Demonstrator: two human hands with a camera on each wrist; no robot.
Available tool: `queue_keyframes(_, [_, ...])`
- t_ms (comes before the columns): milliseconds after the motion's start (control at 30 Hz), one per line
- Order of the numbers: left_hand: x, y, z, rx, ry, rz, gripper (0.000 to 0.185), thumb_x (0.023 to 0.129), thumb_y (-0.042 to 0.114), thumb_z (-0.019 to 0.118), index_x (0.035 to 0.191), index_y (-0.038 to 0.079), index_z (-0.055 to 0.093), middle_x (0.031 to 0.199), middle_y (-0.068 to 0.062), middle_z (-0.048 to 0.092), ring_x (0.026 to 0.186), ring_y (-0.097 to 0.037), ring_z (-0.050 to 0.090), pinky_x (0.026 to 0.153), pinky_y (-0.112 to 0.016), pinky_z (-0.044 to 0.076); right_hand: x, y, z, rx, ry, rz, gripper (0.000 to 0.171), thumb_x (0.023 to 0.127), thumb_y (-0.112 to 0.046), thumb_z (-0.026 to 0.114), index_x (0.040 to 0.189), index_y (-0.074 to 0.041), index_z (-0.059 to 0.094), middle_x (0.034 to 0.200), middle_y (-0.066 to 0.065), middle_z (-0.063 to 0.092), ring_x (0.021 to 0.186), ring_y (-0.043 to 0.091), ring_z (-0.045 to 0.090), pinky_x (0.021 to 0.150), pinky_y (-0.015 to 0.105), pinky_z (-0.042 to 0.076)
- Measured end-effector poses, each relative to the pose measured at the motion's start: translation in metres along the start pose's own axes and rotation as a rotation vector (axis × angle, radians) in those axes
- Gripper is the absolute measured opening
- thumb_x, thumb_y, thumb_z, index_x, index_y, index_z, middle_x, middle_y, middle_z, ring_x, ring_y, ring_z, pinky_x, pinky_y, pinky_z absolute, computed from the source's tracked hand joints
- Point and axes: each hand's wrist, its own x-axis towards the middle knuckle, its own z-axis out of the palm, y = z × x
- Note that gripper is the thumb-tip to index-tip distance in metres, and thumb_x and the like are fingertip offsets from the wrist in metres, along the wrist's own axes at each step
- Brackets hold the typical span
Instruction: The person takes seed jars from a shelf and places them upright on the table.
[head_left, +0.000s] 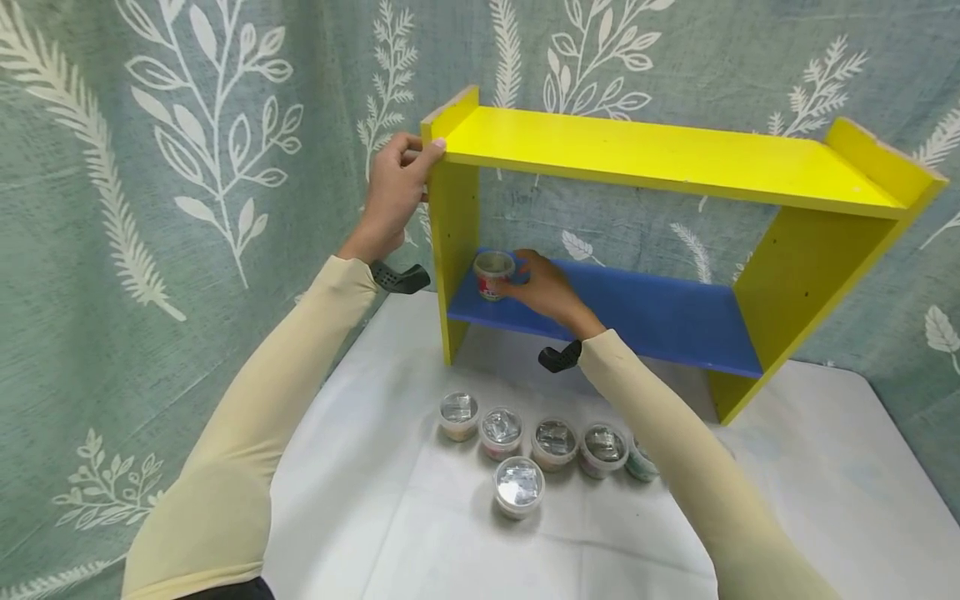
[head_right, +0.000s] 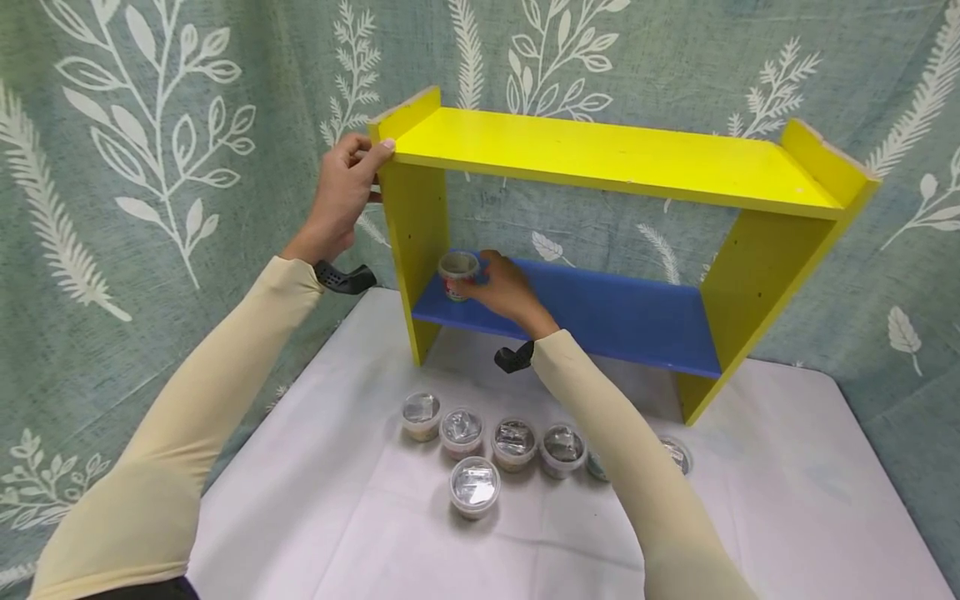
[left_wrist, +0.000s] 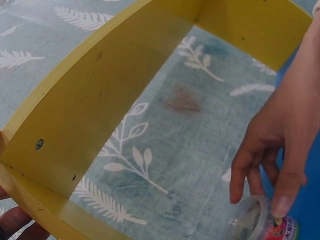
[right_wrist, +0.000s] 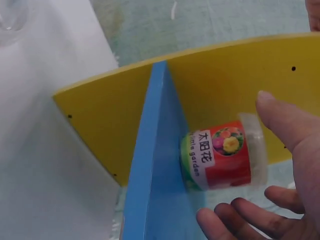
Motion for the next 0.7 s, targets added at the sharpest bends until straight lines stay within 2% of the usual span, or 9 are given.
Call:
queue_keyframes(233, [0.001, 0.000, -0.001, -0.004, -0.001, -0.012, 0.041, 0.099, 0.050, 0.065, 0.123, 0.017, 0.062, 0.116, -0.007, 0.064, 0.100, -0.022, 0.061, 0.082, -0.037, 0.051, 0.013, 0.001, 0.011, 0.089, 0.002, 0.023, 0.092, 0.091, -0.061, 0.070, 0.161, -0.016, 0.031, 0.143, 0.012, 0.052, 0.120, 0.028, 0.058, 0.095, 0.049, 0.052])
queue_keyframes(533, [0.000, -0.001, 0.000, -0.003, -0.001, -0.007, 0.041, 0.100, 0.050, 0.064, 0.123, 0.017, 0.062, 0.114, -0.006, 0.063, 0.099, -0.021, 0.059, 0.082, -0.037, 0.049, 0.020, 0.005, 0.018, 0.102, 0.030, 0.026, 0.087, 0.093, -0.060, 0.068, 0.161, -0.019, 0.033, 0.146, 0.013, 0.050, 0.125, 0.029, 0.055, 0.096, 0.051, 0.051])
queue_keyframes(700, [-0.001, -0.002, -0.002, -0.001, -0.003, 0.003, 0.041, 0.100, 0.050, 0.063, 0.124, 0.017, 0.061, 0.115, -0.006, 0.063, 0.099, -0.021, 0.058, 0.081, -0.036, 0.048, 0.023, 0.006, 0.021, 0.142, 0.051, 0.006, 0.083, 0.093, -0.056, 0.071, 0.158, -0.017, 0.037, 0.149, 0.012, 0.049, 0.126, 0.028, 0.054, 0.095, 0.049, 0.052])
